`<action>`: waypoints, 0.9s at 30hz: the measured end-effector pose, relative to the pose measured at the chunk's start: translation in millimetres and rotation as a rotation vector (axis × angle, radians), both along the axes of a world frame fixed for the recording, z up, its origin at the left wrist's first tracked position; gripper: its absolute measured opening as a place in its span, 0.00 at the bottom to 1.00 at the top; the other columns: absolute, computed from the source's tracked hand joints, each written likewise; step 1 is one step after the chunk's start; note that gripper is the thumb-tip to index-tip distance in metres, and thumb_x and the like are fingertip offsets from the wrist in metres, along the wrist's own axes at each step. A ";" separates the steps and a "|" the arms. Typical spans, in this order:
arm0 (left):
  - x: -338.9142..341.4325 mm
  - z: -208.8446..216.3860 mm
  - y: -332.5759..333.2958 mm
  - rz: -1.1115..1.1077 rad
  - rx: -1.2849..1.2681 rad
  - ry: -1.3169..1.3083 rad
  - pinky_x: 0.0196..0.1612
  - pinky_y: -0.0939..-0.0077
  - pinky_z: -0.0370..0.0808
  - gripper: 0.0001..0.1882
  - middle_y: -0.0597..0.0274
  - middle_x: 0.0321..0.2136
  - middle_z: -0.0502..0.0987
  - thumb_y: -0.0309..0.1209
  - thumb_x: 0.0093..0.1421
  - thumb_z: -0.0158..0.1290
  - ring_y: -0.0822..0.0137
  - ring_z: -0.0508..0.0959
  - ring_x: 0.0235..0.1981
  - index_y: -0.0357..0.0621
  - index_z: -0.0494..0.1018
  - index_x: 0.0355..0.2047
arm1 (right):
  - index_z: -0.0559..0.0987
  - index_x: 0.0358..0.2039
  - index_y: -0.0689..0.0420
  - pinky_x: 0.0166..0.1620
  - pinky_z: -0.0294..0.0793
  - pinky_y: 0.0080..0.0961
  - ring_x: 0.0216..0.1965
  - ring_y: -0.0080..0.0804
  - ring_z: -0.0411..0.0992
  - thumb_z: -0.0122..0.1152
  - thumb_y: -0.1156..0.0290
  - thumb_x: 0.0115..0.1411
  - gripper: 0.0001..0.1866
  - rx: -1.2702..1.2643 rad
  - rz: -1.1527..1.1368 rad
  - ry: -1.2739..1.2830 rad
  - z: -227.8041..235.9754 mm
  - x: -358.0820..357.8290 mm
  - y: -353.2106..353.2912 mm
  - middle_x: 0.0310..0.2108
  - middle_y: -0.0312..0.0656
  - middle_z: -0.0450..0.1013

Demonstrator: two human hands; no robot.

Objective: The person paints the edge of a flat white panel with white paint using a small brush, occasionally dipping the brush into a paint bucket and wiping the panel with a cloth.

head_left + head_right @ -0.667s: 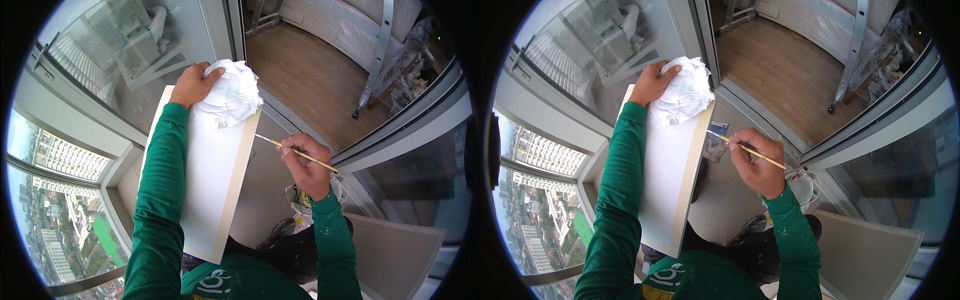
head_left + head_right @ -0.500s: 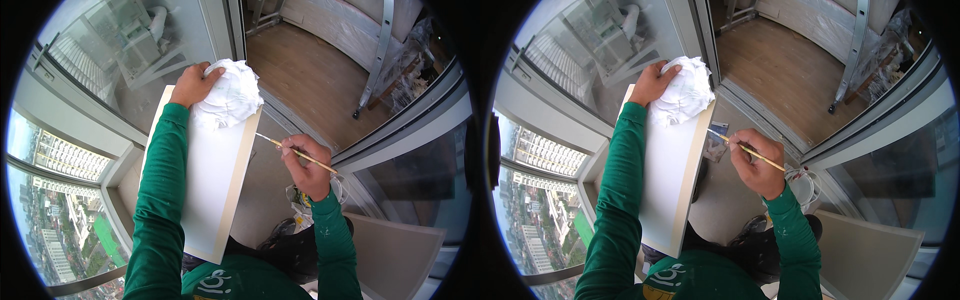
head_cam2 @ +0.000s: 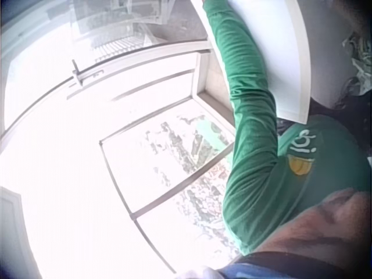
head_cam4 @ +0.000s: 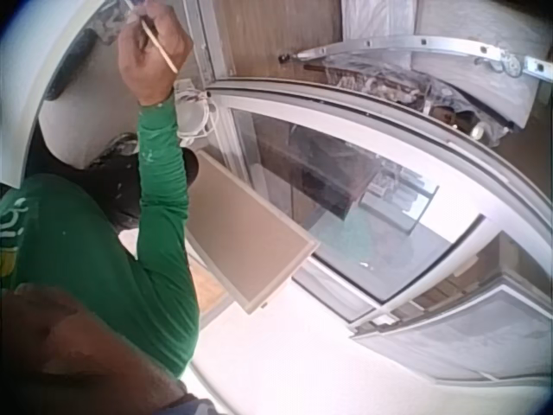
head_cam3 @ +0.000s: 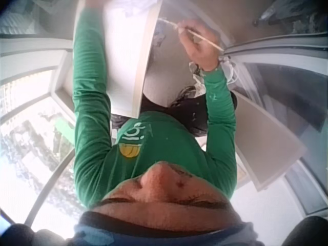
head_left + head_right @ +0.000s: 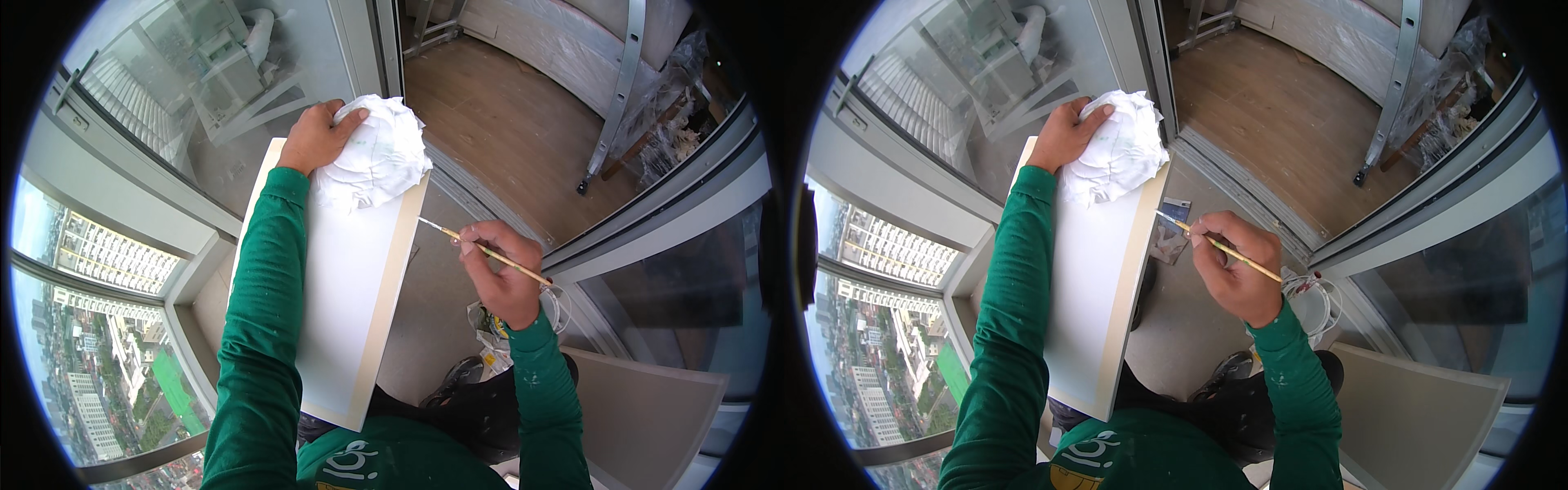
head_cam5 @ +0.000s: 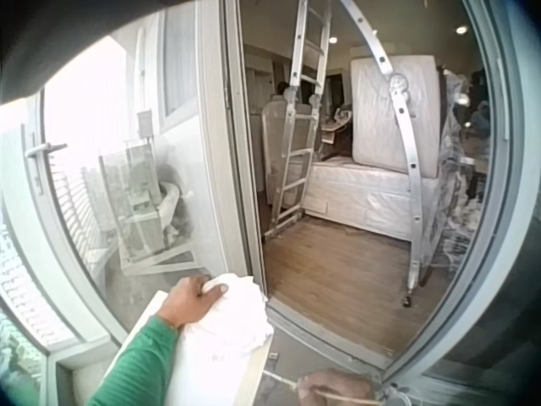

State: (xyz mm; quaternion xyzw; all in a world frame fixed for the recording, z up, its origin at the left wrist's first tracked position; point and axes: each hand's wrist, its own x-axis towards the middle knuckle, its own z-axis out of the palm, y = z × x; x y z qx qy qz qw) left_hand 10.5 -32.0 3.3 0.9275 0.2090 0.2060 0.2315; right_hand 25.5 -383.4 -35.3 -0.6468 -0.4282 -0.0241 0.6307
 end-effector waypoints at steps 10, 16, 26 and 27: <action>0.7 -0.4 2.9 -0.006 -0.010 0.020 0.52 0.55 0.82 0.39 0.35 0.41 0.85 0.61 0.66 0.57 0.40 0.87 0.42 0.30 0.81 0.53 | 0.80 0.34 0.60 0.25 0.70 0.21 0.21 0.21 0.73 0.65 0.80 0.60 0.03 -0.081 0.054 -0.034 6.0 -2.9 -2.3 0.28 0.40 0.82; -0.1 2.2 -0.3 -0.009 -0.009 0.021 0.52 0.55 0.81 0.39 0.35 0.40 0.85 0.61 0.66 0.57 0.40 0.87 0.42 0.31 0.82 0.53 | 0.80 0.35 0.63 0.32 0.77 0.20 0.28 0.22 0.81 0.64 0.80 0.62 0.02 -0.007 0.144 0.212 2.8 -0.7 -6.4 0.29 0.42 0.82; 2.1 -1.5 -2.3 -0.006 0.026 -0.012 0.53 0.55 0.81 0.38 0.35 0.40 0.85 0.60 0.66 0.57 0.39 0.86 0.42 0.31 0.82 0.53 | 0.80 0.37 0.64 0.30 0.76 0.19 0.28 0.21 0.80 0.65 0.81 0.64 0.02 -0.009 0.062 0.176 -2.4 2.8 -0.9 0.30 0.44 0.83; 2.2 -1.5 -2.3 -0.005 0.026 -0.014 0.53 0.55 0.81 0.38 0.35 0.40 0.85 0.60 0.66 0.57 0.39 0.86 0.42 0.31 0.81 0.53 | 0.80 0.37 0.64 0.30 0.76 0.19 0.27 0.21 0.80 0.65 0.81 0.64 0.02 -0.010 0.045 0.160 -4.0 3.2 -0.6 0.30 0.44 0.83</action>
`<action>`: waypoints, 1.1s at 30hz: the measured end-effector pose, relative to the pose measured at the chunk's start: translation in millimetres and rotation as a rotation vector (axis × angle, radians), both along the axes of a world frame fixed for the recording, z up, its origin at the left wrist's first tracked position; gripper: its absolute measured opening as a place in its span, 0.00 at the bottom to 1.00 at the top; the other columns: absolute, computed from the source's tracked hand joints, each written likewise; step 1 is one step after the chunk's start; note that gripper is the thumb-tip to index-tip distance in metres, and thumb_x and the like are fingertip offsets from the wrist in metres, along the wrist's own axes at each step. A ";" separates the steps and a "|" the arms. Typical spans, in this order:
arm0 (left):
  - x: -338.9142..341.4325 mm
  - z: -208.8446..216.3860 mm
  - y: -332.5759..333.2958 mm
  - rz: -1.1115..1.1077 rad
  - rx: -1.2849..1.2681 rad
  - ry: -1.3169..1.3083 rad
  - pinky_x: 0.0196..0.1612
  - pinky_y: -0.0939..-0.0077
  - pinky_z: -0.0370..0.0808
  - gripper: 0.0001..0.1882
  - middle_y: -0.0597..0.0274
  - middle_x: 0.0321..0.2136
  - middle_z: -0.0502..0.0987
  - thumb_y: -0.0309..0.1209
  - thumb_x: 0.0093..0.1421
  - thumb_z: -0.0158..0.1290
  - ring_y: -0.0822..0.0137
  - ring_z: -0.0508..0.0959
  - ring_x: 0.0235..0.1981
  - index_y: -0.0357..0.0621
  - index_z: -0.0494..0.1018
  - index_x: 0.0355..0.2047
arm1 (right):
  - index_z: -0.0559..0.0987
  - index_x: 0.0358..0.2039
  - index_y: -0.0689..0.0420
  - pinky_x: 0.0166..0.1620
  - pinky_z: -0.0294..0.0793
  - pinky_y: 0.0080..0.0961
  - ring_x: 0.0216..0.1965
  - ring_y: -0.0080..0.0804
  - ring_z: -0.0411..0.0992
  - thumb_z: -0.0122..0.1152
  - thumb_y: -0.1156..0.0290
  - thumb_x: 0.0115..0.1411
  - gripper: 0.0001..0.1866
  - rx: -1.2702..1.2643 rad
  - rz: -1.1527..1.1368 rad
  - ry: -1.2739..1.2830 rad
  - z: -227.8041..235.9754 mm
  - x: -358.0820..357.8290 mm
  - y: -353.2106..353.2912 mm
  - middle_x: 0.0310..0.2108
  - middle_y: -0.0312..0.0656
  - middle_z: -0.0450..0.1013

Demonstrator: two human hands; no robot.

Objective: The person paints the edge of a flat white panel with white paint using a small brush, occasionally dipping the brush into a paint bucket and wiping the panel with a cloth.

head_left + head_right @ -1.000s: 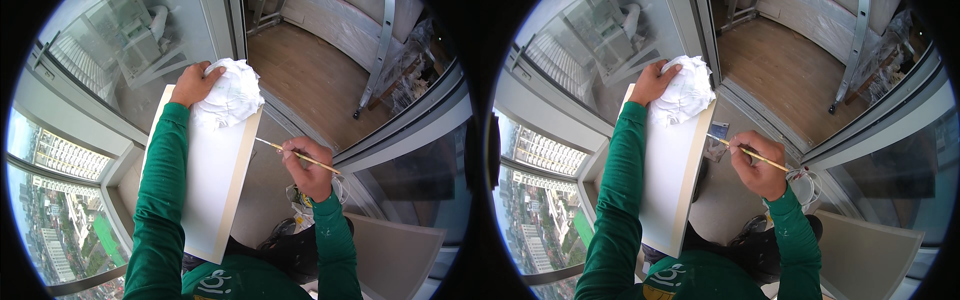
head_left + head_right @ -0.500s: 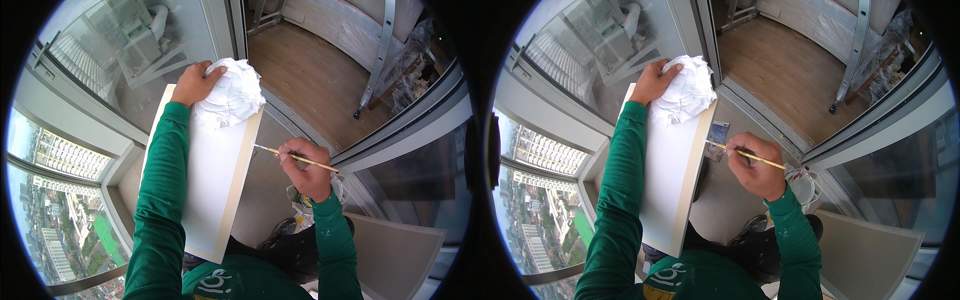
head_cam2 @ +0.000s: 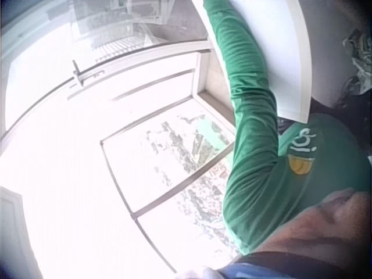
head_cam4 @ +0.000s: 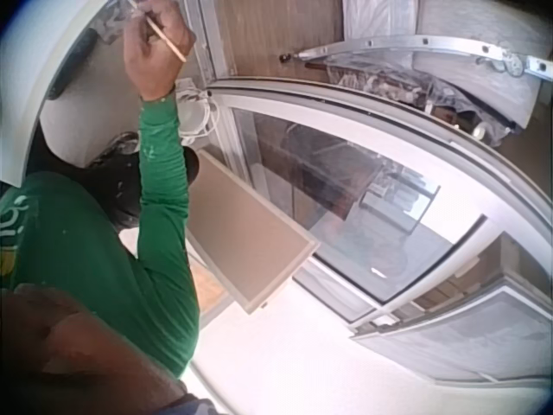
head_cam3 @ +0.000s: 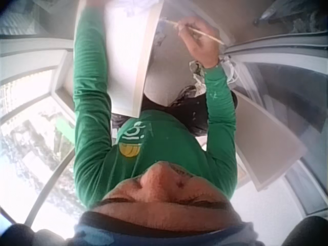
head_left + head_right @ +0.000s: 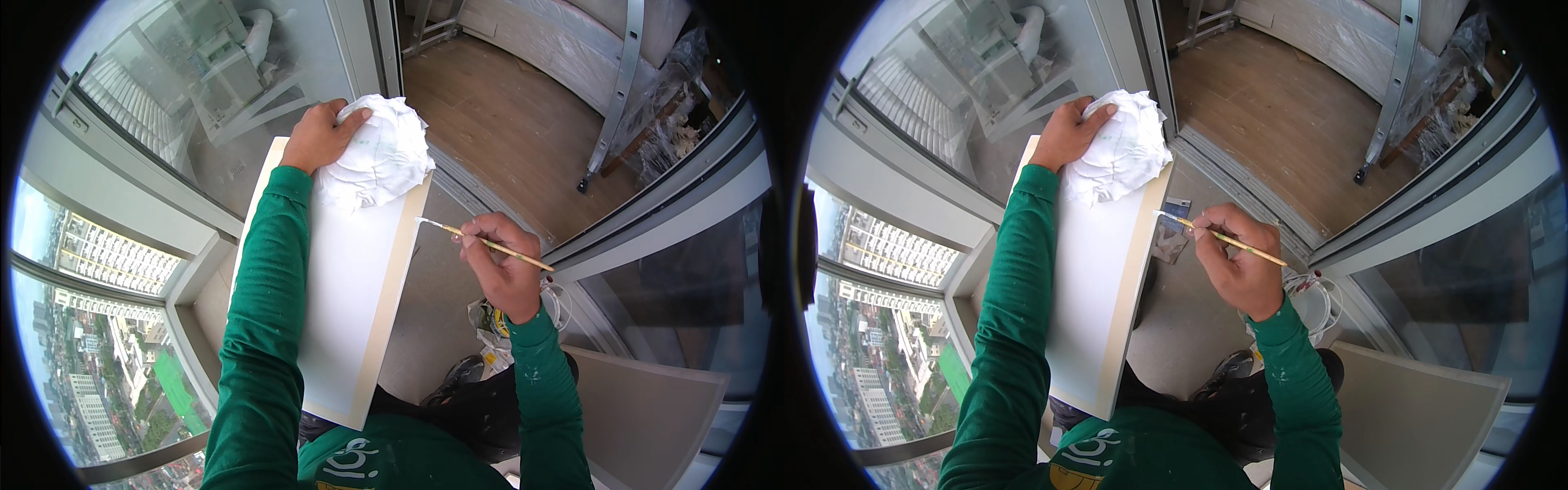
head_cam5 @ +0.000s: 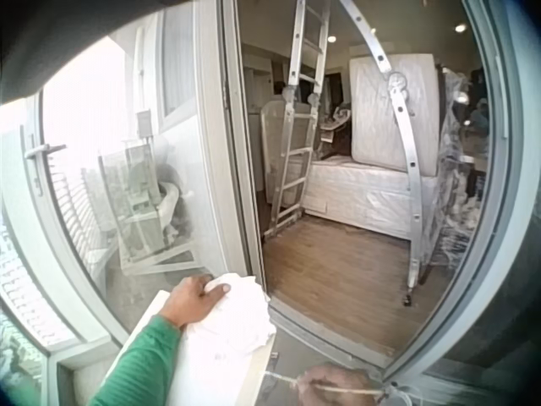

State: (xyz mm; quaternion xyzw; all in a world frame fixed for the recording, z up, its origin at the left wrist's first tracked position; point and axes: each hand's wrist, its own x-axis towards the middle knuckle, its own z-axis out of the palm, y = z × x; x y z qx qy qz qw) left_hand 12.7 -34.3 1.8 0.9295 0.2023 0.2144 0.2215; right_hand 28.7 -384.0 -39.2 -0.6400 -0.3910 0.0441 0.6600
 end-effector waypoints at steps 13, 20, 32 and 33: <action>0.1 0.7 1.8 -0.012 -0.011 -0.001 0.52 0.55 0.82 0.38 0.35 0.40 0.86 0.60 0.66 0.58 0.40 0.87 0.41 0.30 0.81 0.53 | 0.79 0.34 0.63 0.29 0.74 0.19 0.26 0.20 0.78 0.63 0.83 0.61 0.03 -0.066 0.033 -0.083 6.2 -2.0 -4.6 0.29 0.41 0.82; -1.4 0.8 0.8 0.010 -0.017 0.005 0.52 0.55 0.82 0.40 0.35 0.40 0.86 0.60 0.66 0.58 0.40 0.87 0.42 0.30 0.81 0.54 | 0.79 0.34 0.64 0.34 0.78 0.20 0.30 0.24 0.82 0.62 0.81 0.62 0.01 -0.002 0.120 0.075 9.3 -6.4 -6.6 0.29 0.43 0.82; -0.9 2.5 4.1 -0.054 -0.081 -0.011 0.46 0.61 0.81 0.37 0.39 0.34 0.86 0.60 0.66 0.58 0.47 0.87 0.35 0.29 0.82 0.48 | 0.79 0.38 0.64 0.34 0.78 0.20 0.31 0.22 0.81 0.63 0.81 0.66 0.02 0.054 0.002 0.070 0.1 0.1 -2.1 0.32 0.43 0.83; -0.9 0.3 6.3 -0.067 -0.123 -0.033 0.44 0.62 0.81 0.36 0.41 0.33 0.85 0.59 0.67 0.59 0.50 0.86 0.33 0.29 0.82 0.46 | 0.79 0.39 0.64 0.34 0.78 0.20 0.31 0.22 0.81 0.63 0.81 0.66 0.02 0.098 0.013 0.079 -0.5 -0.4 -0.6 0.33 0.43 0.83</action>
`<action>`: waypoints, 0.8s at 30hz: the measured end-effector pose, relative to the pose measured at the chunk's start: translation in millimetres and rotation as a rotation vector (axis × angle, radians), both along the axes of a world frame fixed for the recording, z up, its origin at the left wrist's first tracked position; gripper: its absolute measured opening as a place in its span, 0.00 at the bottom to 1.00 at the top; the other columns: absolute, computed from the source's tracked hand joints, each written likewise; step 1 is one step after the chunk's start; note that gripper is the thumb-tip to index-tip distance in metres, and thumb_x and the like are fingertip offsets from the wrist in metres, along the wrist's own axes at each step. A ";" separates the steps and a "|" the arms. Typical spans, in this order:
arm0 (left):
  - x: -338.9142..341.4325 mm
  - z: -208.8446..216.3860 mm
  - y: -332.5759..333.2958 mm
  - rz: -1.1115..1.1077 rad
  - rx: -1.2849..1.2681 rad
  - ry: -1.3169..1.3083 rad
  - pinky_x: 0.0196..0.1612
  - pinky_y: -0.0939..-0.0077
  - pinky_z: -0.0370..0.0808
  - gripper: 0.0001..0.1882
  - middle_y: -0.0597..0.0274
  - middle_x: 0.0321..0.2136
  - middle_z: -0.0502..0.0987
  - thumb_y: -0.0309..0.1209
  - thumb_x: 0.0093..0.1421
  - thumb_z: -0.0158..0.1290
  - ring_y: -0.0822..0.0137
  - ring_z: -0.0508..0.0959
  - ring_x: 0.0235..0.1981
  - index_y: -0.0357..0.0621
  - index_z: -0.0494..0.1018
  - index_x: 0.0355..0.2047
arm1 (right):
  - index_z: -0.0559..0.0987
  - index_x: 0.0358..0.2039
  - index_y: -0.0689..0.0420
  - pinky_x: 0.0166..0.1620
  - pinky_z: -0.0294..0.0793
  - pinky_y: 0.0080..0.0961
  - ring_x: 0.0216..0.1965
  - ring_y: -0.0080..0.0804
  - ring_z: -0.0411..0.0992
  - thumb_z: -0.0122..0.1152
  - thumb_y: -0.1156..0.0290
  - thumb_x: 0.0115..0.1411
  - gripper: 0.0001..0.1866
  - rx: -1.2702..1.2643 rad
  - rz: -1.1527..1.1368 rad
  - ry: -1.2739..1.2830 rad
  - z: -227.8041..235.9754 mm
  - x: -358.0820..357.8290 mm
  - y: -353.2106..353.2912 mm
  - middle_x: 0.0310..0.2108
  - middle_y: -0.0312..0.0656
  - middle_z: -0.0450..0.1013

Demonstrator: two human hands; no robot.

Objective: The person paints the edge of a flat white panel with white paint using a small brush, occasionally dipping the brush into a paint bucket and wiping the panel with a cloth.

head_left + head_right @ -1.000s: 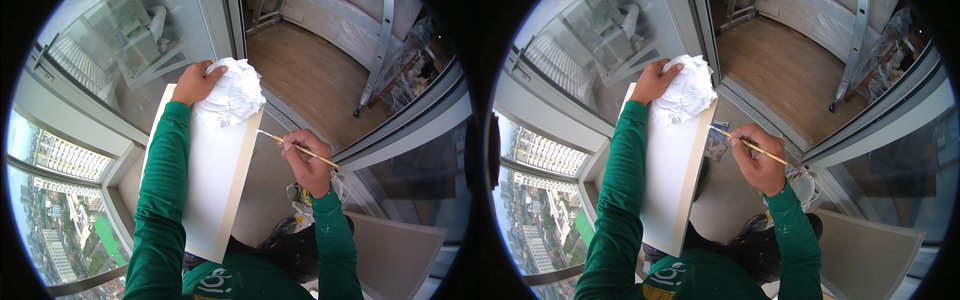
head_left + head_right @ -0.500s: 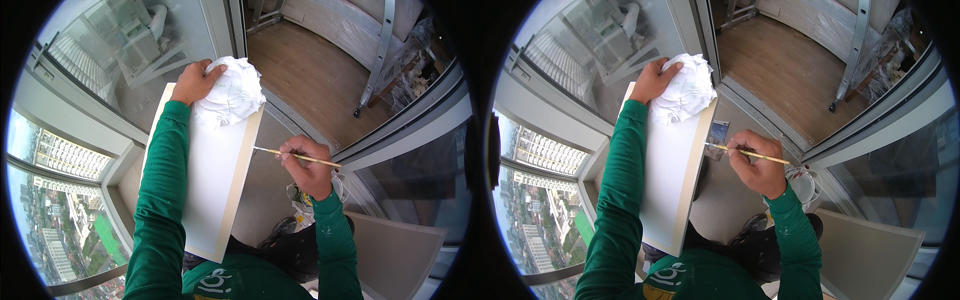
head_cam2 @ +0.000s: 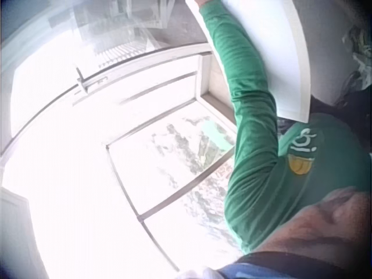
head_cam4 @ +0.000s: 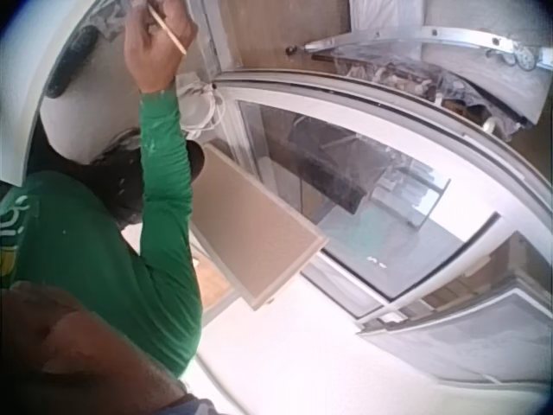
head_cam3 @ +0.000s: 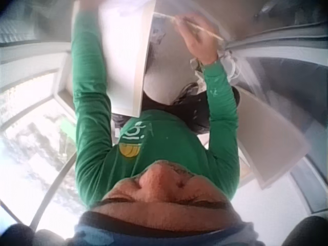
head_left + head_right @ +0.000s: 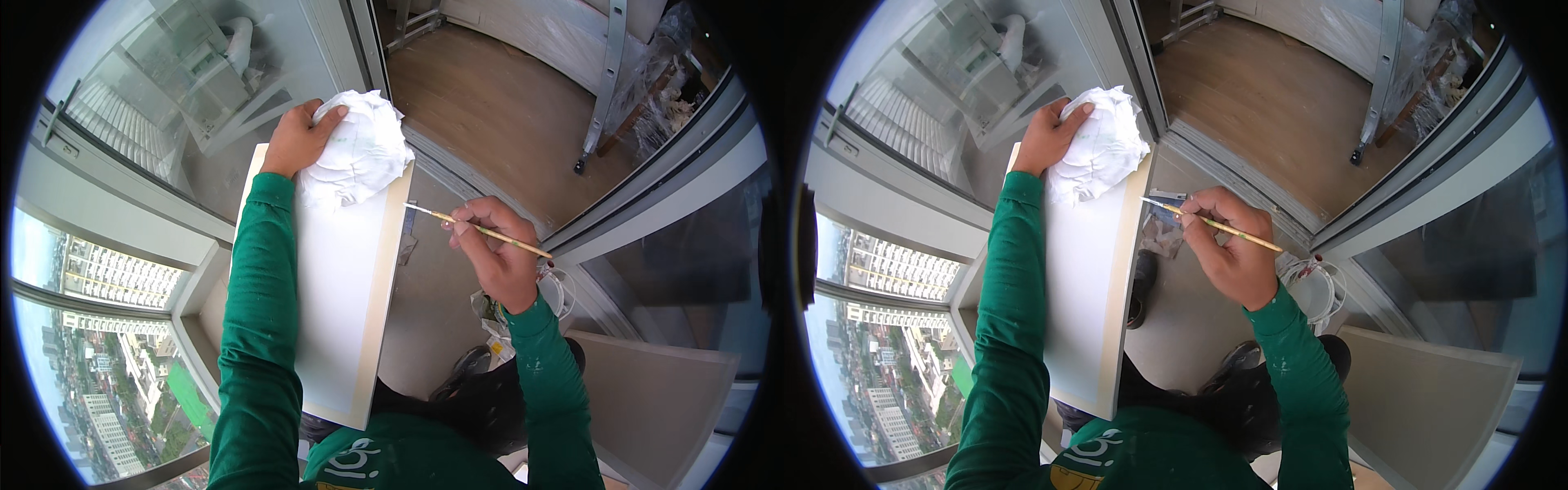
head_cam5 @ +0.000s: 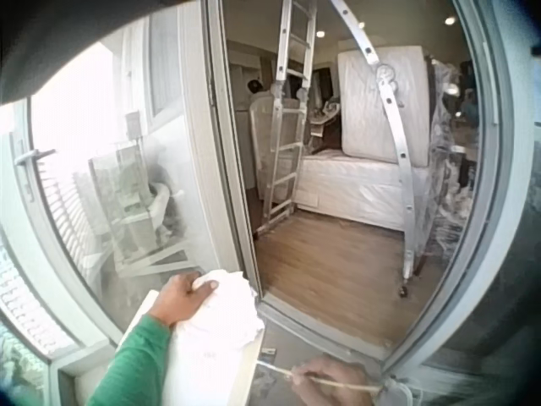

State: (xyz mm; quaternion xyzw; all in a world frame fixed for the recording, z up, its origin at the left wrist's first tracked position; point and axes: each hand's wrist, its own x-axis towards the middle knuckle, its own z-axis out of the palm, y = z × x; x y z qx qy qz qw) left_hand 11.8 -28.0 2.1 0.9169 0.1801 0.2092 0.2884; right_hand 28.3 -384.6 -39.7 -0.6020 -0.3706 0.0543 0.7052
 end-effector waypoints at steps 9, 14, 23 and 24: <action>-3.6 5.2 -5.6 -0.078 -0.143 -0.068 0.36 0.76 0.77 0.28 0.61 0.28 0.84 0.50 0.70 0.62 0.75 0.78 0.29 0.29 0.81 0.36 | 0.76 0.59 0.64 0.39 0.79 0.21 0.45 0.31 0.83 0.52 0.65 0.79 0.18 0.267 0.085 0.165 -8.2 8.4 -0.9 0.52 0.48 0.81; -0.3 -0.1 4.0 -0.078 -0.249 -0.079 0.39 0.75 0.79 0.29 0.58 0.35 0.86 0.49 0.70 0.62 0.72 0.83 0.35 0.26 0.82 0.47 | 0.76 0.60 0.63 0.46 0.81 0.28 0.49 0.39 0.84 0.51 0.63 0.79 0.19 0.322 -0.093 0.044 -15.1 -5.0 12.2 0.57 0.52 0.78; -9.1 3.4 9.5 -0.063 -0.400 -0.046 0.38 0.77 0.80 0.25 0.57 0.38 0.87 0.45 0.71 0.62 0.73 0.84 0.35 0.29 0.82 0.49 | 0.76 0.60 0.63 0.41 0.81 0.25 0.46 0.36 0.84 0.54 0.69 0.77 0.16 0.343 -0.132 -0.010 -20.7 -10.1 11.3 0.55 0.48 0.80; -9.9 2.9 7.8 -0.058 -0.407 -0.053 0.37 0.78 0.80 0.25 0.57 0.38 0.87 0.45 0.71 0.62 0.73 0.84 0.35 0.30 0.82 0.48 | 0.77 0.58 0.63 0.43 0.83 0.28 0.44 0.38 0.85 0.56 0.71 0.76 0.15 0.354 -0.153 -0.010 -18.4 -10.8 10.7 0.52 0.50 0.81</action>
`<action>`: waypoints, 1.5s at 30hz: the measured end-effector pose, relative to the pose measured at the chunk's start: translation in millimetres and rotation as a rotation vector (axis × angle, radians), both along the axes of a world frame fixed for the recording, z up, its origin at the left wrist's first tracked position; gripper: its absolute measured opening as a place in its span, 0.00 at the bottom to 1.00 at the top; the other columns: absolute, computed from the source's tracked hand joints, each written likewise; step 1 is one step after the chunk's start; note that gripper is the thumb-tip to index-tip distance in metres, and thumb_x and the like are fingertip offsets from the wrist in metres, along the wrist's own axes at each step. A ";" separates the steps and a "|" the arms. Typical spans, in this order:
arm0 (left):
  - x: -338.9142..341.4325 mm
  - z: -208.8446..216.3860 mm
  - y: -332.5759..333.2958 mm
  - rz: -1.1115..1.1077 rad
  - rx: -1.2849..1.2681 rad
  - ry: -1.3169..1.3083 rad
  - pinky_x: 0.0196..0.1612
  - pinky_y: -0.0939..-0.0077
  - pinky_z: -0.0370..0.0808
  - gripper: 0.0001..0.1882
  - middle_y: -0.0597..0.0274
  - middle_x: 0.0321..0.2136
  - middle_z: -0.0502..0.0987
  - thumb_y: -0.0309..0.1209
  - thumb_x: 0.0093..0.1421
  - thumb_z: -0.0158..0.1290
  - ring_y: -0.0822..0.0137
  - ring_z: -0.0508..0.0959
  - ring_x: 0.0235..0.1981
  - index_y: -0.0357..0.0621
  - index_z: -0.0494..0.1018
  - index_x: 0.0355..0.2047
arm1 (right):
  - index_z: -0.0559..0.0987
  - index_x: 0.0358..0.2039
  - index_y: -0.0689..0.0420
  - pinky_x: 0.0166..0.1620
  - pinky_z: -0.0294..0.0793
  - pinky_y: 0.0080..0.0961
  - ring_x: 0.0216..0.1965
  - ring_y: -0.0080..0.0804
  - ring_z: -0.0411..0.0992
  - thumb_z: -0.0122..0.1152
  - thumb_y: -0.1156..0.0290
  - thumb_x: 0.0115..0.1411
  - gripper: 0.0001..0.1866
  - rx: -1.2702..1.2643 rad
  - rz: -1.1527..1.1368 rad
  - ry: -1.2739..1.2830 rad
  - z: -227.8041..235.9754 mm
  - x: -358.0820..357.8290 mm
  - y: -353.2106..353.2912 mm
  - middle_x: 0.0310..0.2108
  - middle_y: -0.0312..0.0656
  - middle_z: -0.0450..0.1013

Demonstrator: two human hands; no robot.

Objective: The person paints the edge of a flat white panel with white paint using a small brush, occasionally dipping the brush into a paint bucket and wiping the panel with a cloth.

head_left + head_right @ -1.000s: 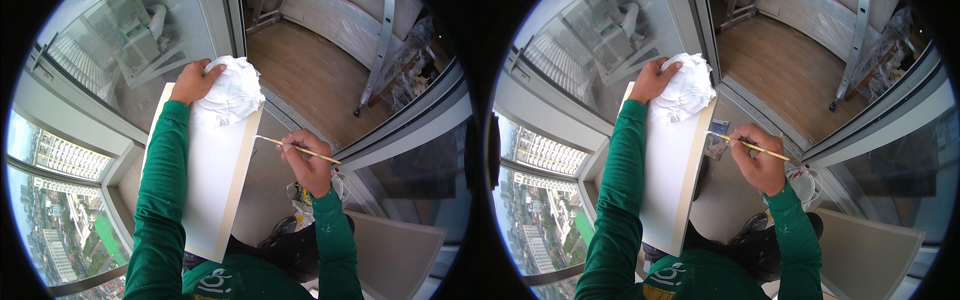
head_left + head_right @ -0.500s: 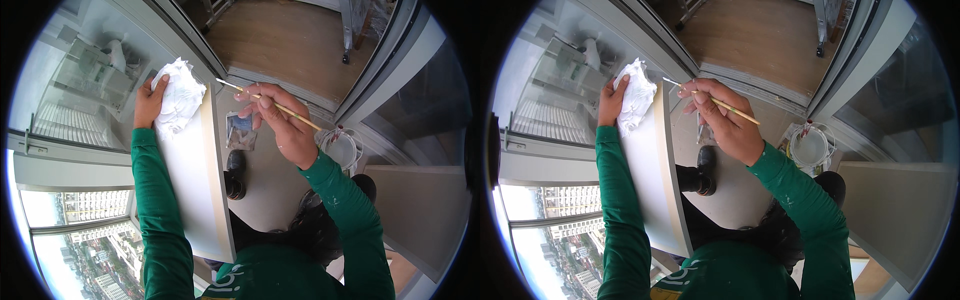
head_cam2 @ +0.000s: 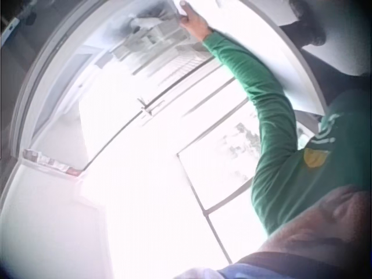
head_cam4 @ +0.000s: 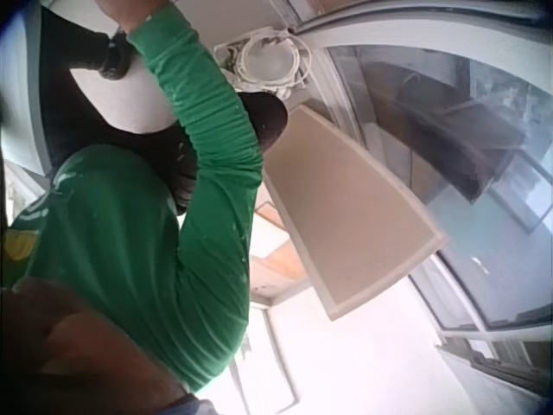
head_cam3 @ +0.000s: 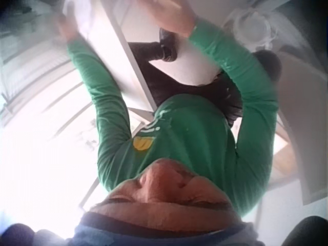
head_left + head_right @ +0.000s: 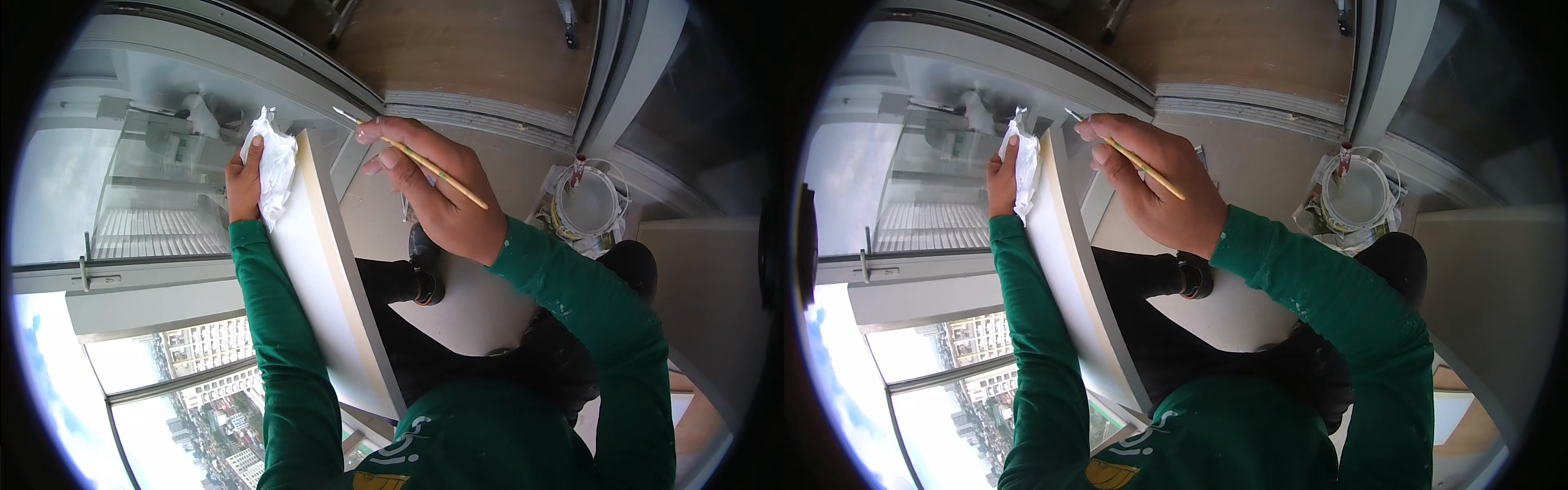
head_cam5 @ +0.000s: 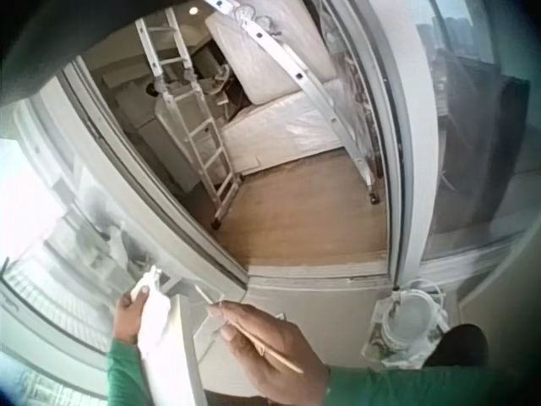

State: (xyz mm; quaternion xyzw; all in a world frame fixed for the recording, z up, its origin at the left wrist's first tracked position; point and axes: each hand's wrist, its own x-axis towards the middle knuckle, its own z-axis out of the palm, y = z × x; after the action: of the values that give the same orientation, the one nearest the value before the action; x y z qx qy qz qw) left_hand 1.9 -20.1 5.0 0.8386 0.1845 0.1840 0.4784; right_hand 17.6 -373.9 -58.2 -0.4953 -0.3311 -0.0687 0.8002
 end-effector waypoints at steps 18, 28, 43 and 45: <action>-12.4 -6.1 11.5 0.026 0.078 0.016 0.38 0.79 0.77 0.28 0.62 0.37 0.86 0.49 0.70 0.63 0.75 0.82 0.34 0.30 0.81 0.49 | 0.80 0.56 0.60 0.39 0.80 0.26 0.37 0.29 0.82 0.53 0.63 0.78 0.17 -0.105 0.233 0.189 16.0 0.1 -34.3 0.40 0.44 0.82; -5.5 -18.5 33.5 -0.050 0.250 0.021 0.41 0.75 0.77 0.30 0.58 0.35 0.86 0.51 0.69 0.62 0.73 0.80 0.34 0.28 0.82 0.47 | 0.81 0.43 0.63 0.33 0.76 0.22 0.29 0.22 0.77 0.58 0.74 0.67 0.08 -0.853 0.124 0.405 -8.3 55.2 -207.5 0.33 0.39 0.82; -2.2 -12.7 25.2 -0.061 0.318 0.010 0.37 0.74 0.74 0.29 0.62 0.28 0.81 0.52 0.70 0.60 0.75 0.75 0.30 0.30 0.79 0.36 | 0.83 0.32 0.74 0.20 0.82 0.36 0.27 0.41 0.86 0.61 0.68 0.61 0.16 -1.552 0.155 0.874 -264.0 116.6 -248.0 0.26 0.50 0.80; -1.0 -8.0 22.3 -0.061 0.314 -0.006 0.37 0.75 0.75 0.29 0.61 0.28 0.81 0.52 0.70 0.60 0.75 0.75 0.30 0.29 0.79 0.37 | 0.82 0.31 0.75 0.20 0.82 0.37 0.26 0.43 0.85 0.59 0.70 0.61 0.16 -1.492 0.195 0.924 -296.1 127.5 -247.8 0.25 0.51 0.80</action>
State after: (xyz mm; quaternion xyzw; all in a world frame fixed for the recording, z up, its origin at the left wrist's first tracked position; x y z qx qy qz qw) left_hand 0.9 2.1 -2.9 0.9078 0.1266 0.1983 0.3473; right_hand 145.1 -621.7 -354.3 -0.8364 0.0261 0.4412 0.3242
